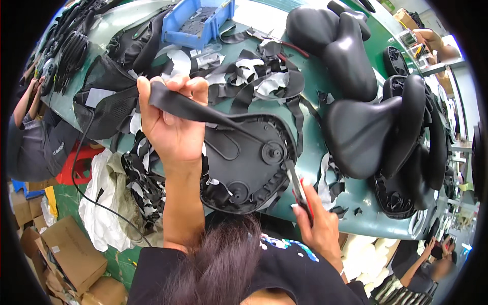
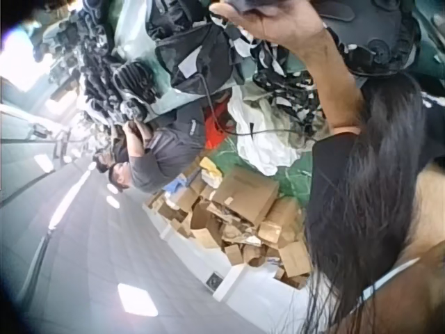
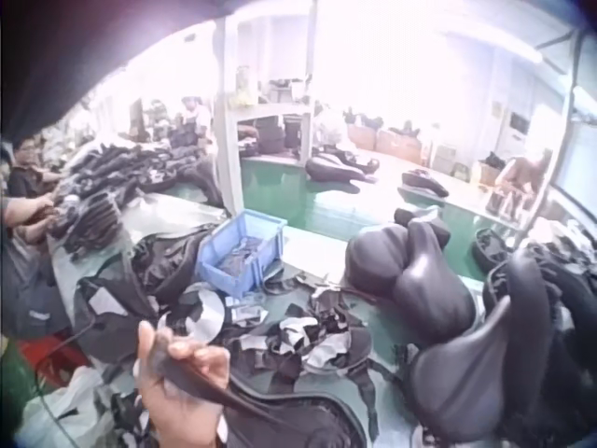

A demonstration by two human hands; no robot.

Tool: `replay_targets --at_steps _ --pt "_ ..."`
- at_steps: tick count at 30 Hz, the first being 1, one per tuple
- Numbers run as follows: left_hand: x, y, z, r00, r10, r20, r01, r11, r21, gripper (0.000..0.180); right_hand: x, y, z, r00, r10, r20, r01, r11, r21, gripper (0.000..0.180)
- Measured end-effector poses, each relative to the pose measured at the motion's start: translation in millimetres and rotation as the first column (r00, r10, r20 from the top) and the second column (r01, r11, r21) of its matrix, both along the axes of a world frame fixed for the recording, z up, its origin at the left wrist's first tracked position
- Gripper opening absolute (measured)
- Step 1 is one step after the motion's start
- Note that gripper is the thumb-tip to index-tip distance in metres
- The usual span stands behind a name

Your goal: The person uses red-handled scissors to trim excess black fabric from the underside of a black plastic component, likely a bicycle seat base. They repeatedly cut small strips of material and pull away loose pieces, working around the circular perimeter of the object on a green workbench.

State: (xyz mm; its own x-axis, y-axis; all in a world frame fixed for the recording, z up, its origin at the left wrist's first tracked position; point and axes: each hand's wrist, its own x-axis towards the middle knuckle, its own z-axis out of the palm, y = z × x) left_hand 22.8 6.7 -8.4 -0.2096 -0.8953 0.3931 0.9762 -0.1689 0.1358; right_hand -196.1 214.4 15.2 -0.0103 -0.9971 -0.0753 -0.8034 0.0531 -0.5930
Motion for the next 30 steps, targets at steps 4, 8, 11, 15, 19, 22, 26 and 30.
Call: replay_targets --at_steps 4,8,11,15,19,22,26,30 --pt "-26.6 19.0 11.6 0.895 0.274 0.352 -0.277 0.960 -0.043 0.035 -0.9 -34.7 0.1 0.980 -0.005 -0.201 -0.007 0.998 -0.057 0.054" --pt "-10.6 -15.1 6.6 0.935 0.248 0.255 -0.213 0.964 -0.157 0.038 -7.3 -63.4 6.0 0.948 0.031 -0.315 -0.079 0.987 -0.141 0.053" --pt "4.8 -29.7 32.8 0.852 0.523 0.024 -0.512 0.842 -0.171 0.045 13.5 -45.8 -5.3 0.961 -0.017 -0.275 -0.019 0.992 -0.128 0.055" --pt "0.2 -48.2 0.3 0.220 0.762 0.610 -0.528 0.618 -0.582 0.066 7.3 -51.5 -4.4 0.969 -0.018 -0.245 -0.025 0.984 -0.174 0.051" --pt "9.3 -44.5 6.6 -0.614 0.548 0.569 0.604 0.790 -0.109 0.084 -14.6 -78.0 -13.1 0.988 -0.005 -0.153 -0.031 0.972 -0.234 0.048" --pt "27.1 -35.6 15.6 -0.365 0.017 0.931 0.350 0.929 0.120 0.066 -18.6 -74.5 -16.1 0.970 -0.047 0.239 0.114 0.954 -0.277 0.050" --pt "58.0 -6.1 20.0 -0.212 0.309 0.927 0.223 0.939 -0.262 0.082 -29.0 -67.7 -26.6 0.982 0.171 0.086 -0.116 0.889 -0.444 0.058" --pt "54.3 0.4 19.9 -0.355 0.372 0.858 0.227 0.924 -0.307 0.084 -23.8 -110.4 -19.3 0.955 0.246 -0.164 -0.295 0.823 -0.484 0.059"
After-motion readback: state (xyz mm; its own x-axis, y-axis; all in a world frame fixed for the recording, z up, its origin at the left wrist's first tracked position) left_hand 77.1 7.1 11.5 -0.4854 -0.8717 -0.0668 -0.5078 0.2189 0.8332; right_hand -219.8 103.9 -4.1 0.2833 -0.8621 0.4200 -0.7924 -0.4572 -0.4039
